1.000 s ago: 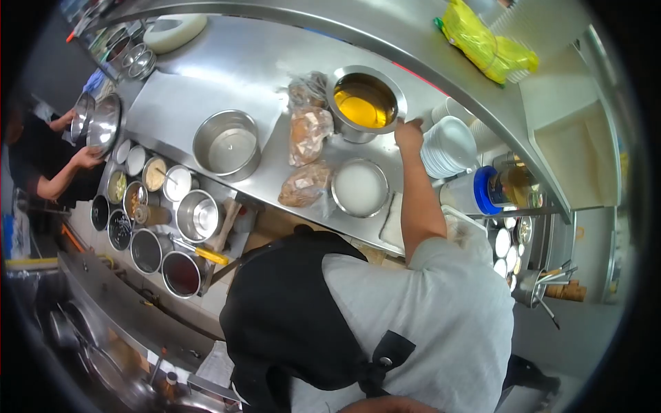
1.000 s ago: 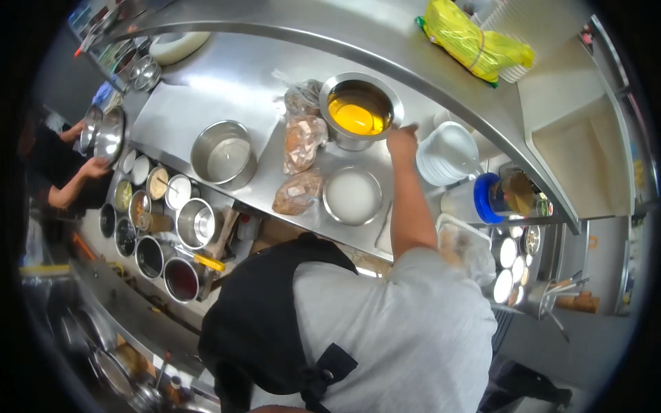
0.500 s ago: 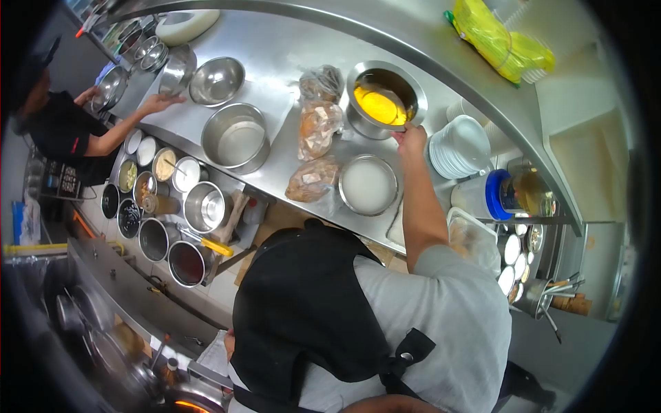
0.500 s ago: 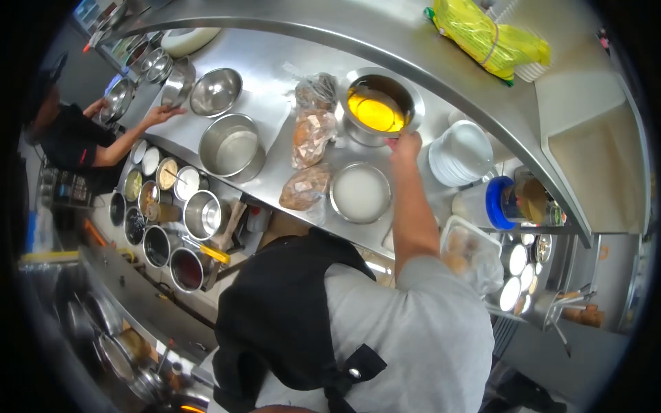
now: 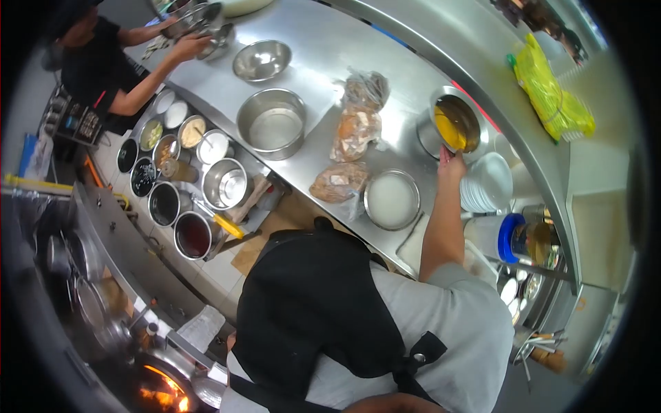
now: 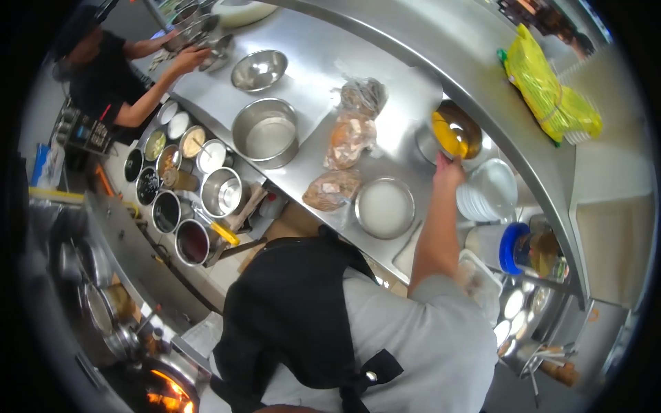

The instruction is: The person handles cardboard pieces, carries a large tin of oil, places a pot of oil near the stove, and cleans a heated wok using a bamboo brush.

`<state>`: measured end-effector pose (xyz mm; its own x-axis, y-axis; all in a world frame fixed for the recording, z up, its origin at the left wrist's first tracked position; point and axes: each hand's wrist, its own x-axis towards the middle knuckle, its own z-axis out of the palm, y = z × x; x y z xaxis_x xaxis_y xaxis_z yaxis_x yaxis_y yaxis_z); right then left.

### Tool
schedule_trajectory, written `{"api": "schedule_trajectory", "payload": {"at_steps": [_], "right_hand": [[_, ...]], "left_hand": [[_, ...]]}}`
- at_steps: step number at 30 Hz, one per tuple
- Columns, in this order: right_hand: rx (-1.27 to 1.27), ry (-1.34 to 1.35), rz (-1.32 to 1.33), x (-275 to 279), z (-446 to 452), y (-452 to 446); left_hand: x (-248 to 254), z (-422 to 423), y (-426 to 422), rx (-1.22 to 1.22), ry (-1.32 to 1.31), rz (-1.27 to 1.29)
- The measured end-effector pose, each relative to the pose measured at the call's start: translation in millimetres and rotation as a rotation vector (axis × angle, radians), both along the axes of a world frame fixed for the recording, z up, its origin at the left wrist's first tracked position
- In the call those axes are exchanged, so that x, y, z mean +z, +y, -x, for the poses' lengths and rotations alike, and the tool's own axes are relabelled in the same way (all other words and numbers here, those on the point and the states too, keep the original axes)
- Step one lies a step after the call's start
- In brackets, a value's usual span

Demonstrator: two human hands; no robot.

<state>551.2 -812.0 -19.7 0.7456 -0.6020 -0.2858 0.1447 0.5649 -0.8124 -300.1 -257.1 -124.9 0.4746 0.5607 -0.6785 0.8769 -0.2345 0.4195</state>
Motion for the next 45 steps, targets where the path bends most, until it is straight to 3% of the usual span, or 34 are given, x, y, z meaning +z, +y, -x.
{"api": "schedule_trajectory", "payload": {"at_steps": [4,6,7,8,9,10,11,12,13,14,15,16,17,18,23,25,27,29,30,31,32,33,36,43,45], "right_hand": [[0.388,0.222,-0.121,38,-3,94],[0.815,0.082,1.566,65,-16,172],[0.798,-0.175,1.726,54,-39,198],[0.77,-0.481,1.841,36,-75,225],[0.732,-0.585,2.138,44,-86,257],[0.739,-0.706,2.196,35,-98,276],[0.948,-0.639,2.291,-7,-145,278],[0.911,-0.682,2.555,-14,-154,281],[1.175,-0.337,2.427,6,-149,295],[1.08,-0.534,2.367,-7,-160,284],[1.201,-0.196,2.417,26,-143,293],[1.297,-0.119,2.13,-8,-188,268],[1.103,-0.098,2.675,26,-162,278],[1.109,-0.166,2.683,48,-147,296],[0.404,-0.555,2.006,139,-46,386],[0.569,-0.865,1.573,181,70,465],[0.956,-0.984,1.35,163,137,536],[1.269,-1.262,1.606,133,195,609],[1.382,-1.19,1.574,123,270,630],[1.297,-1.505,1.798,98,307,648],[1.775,-1.451,1.227,112,389,652],[1.681,-1.632,1.735,107,421,654],[1.913,-1.679,1.933,97,525,669],[2.117,-1.709,1.603,52,670,766],[2.037,-1.828,1.483,42,705,806]], "left_hand": [[-14,18,-4,-0.236,-0.088,-0.15],[71,-40,-30,-0.213,-0.03,-0.182],[92,-57,-41,0.172,0.007,-0.036],[72,-42,-38,0.167,0.11,-0.052],[50,-25,-23,-0.116,0.148,-0.099],[103,-55,-38,0.092,0.172,-0.142],[89,-42,-42,0.073,0.162,-0.272],[91,-40,-45,0.161,0.174,-0.228],[105,-41,-56,0.227,0.085,-0.294],[121,-49,-66,0.319,0.088,-0.261],[130,-51,-75,0.394,0.08,-0.227],[127,-42,-93,0.463,0.079,-0.23],[122,-36,-109,0.512,0.064,-0.182],[116,-28,-128,0.552,0.043,-0.134],[92,20,-177,0.565,0.114,0.056],[92,43,-165,0.625,0.05,0.0],[87,71,-149,0.668,-0.048,-0.115],[94,100,-122,0.71,-0.131,-0.217],[101,115,-106,0.736,-0.199,-0.324],[114,127,-91,0.755,-0.206,-0.322],[133,136,-78,0.805,-0.243,-0.387],[149,146,-68,0.854,-0.278,-0.45],[170,174,-46,0.805,-0.303,-0.584],[179,184,-13,0.895,-0.433,-0.58],[184,180,-10,0.962,-0.45,-0.531]]}}
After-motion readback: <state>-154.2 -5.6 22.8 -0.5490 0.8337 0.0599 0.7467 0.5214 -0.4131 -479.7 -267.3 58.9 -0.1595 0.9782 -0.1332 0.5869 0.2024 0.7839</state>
